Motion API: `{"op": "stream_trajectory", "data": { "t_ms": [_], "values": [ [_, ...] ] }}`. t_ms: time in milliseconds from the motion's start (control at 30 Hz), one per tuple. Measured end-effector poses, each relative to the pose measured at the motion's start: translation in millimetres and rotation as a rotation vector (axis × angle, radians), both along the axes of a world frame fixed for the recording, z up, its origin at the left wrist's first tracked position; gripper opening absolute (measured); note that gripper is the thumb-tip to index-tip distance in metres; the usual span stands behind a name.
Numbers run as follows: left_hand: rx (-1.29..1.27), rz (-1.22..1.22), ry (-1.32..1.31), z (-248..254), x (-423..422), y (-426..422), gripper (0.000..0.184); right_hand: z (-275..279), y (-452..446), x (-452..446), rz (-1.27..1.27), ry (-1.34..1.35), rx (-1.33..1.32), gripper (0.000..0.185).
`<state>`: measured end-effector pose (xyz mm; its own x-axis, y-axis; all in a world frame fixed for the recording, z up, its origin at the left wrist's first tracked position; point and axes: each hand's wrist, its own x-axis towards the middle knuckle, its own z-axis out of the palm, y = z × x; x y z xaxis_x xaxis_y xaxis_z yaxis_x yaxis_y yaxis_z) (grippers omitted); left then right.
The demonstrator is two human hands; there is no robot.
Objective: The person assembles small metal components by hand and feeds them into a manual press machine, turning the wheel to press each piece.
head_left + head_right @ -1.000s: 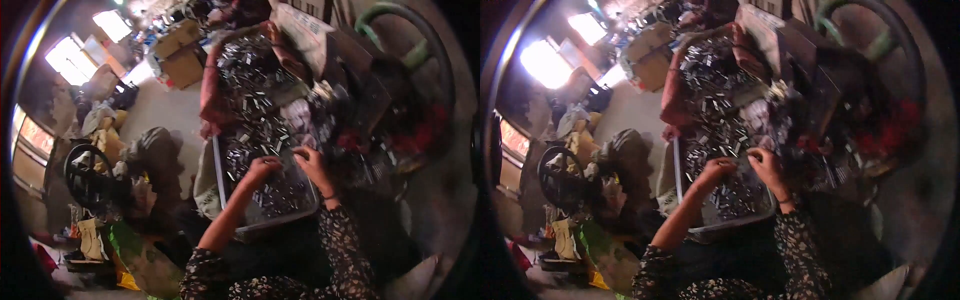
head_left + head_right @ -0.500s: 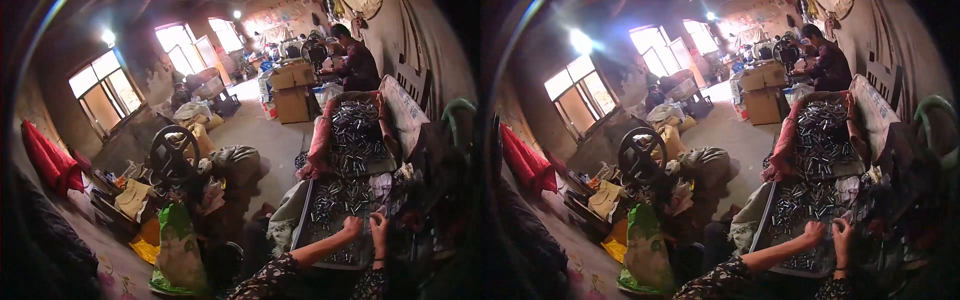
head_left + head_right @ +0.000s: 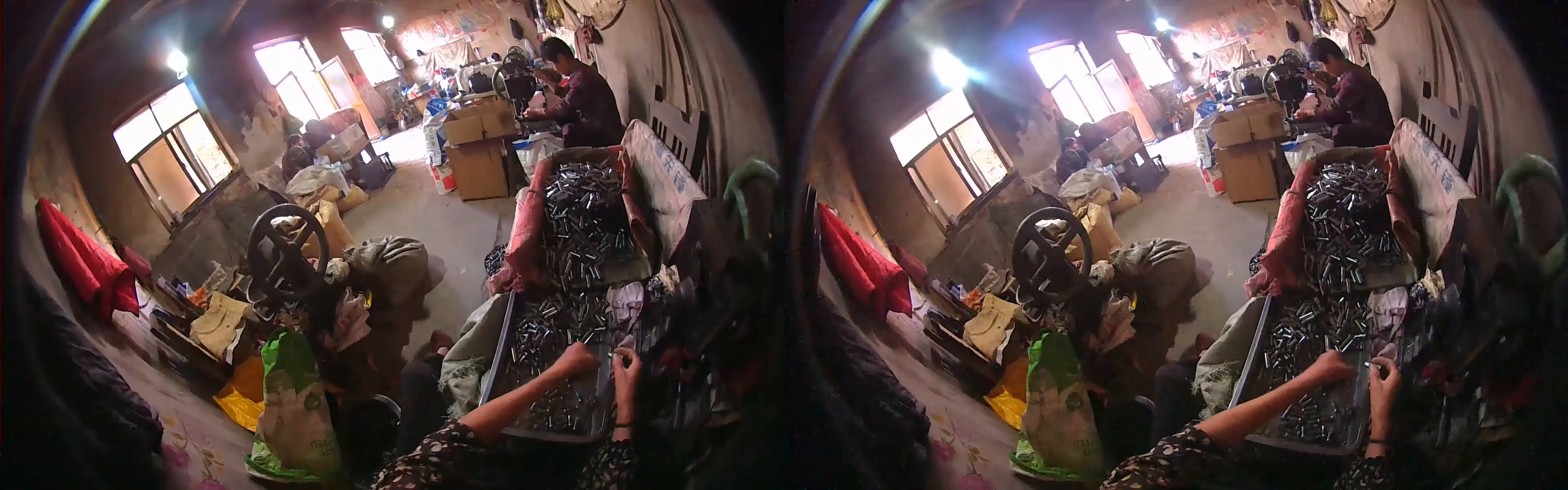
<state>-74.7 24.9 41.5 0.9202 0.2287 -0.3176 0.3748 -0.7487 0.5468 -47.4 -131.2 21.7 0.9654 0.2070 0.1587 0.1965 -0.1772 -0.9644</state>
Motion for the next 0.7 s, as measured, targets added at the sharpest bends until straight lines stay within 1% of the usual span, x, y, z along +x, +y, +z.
{"op": "stream_trajectory", "data": {
  "t_ms": [67,100,133,167,200,233,267,300,333,367,400,433,467,500,533,567,600,633,700],
  "values": [
    [-1.1,0.235,0.121,-19.4,3.9,19.5,0.012,-28.6,0.6,10.2,-0.042,-0.203,-0.007,0.011],
    [-1.286,0.342,0.097,-13.6,-0.8,17.4,0.012,-20.7,1.8,6.6,-0.041,-0.203,-0.007,0.011],
    [-1.286,0.345,0.096,-11.0,-7.2,21.2,0.012,-3.7,3.8,-0.4,0.0,-0.106,0.007,0.012],
    [-1.314,0.224,0.009,-8.3,-14.0,24.9,0.012,11.1,5.1,-6.2,0.04,-0.011,0.019,0.012],
    [-1.338,0.101,-0.078,-11.5,-16.7,27.1,0.012,21.3,6.1,-10.6,0.041,-0.012,0.019,0.012],
    [-1.339,0.101,-0.079,-19.8,-16.1,27.5,0.012,29.5,7.1,-15.2,0.063,0.132,0.108,0.013],
    [-1.402,0.091,-0.092,-29.4,-14.3,27.4,0.012,32.8,7.7,-17.4,0.085,0.278,0.197,0.014],
    [-1.465,0.08,-0.106,-36.1,-12.8,27.6,0.014,24.3,7.5,-14.4,0.086,0.278,0.196,0.014],
    [-1.466,0.08,-0.106,-24.8,-20.9,24.9,0.014,9.7,7.4,-9.0,0.093,0.266,0.244,0.016],
    [-1.256,-0.053,-0.329,-14.1,-32.9,20.9,0.015,-0.3,7.1,-5.3,0.102,0.253,0.293,0.017],
    [-1.031,-0.181,-0.54,-4.8,-39.2,17.9,0.016,0.8,7.8,-6.0,0.102,0.252,0.292,0.017],
    [-1.031,-0.182,-0.54,1.0,-35.8,18.1,0.016,2.5,8.9,-7.3,0.078,0.277,0.363,0.018],
    [-1.345,0.027,-0.218,9.5,-30.8,19.2,0.015,3.3,9.7,-8.3,0.053,0.302,0.434,0.019],
    [-1.623,0.248,0.132,10.3,-27.0,19.9,0.015,1.4,8.6,-7.0,0.053,0.303,0.433,0.019],
    [-1.623,0.249,0.132,4.9,-26.5,19.7,0.015,-2.8,5.7,-3.9,0.091,0.271,0.326,0.019],
    [-1.262,-0.044,-0.174,-1.4,-27.2,19.6,0.016,-7.1,3.2,-0.9,0.128,0.238,0.22,0.02],
    [-0.865,-0.315,-0.449,-4.2,-26.9,19.7,0.017,-12.9,2.8,1.9,0.129,0.238,0.221,0.02],
    [-0.864,-0.316,-0.448,-6.3,-24.3,19.7,0.017,-19.4,3.7,4.5,0.12,0.241,0.257,0.02],
    [-1.323,0.109,-0.016,-5.0,-21.8,18.2,0.013,-24.1,4.6,5.4,0.109,0.245,0.291,0.02]
  ]
}}
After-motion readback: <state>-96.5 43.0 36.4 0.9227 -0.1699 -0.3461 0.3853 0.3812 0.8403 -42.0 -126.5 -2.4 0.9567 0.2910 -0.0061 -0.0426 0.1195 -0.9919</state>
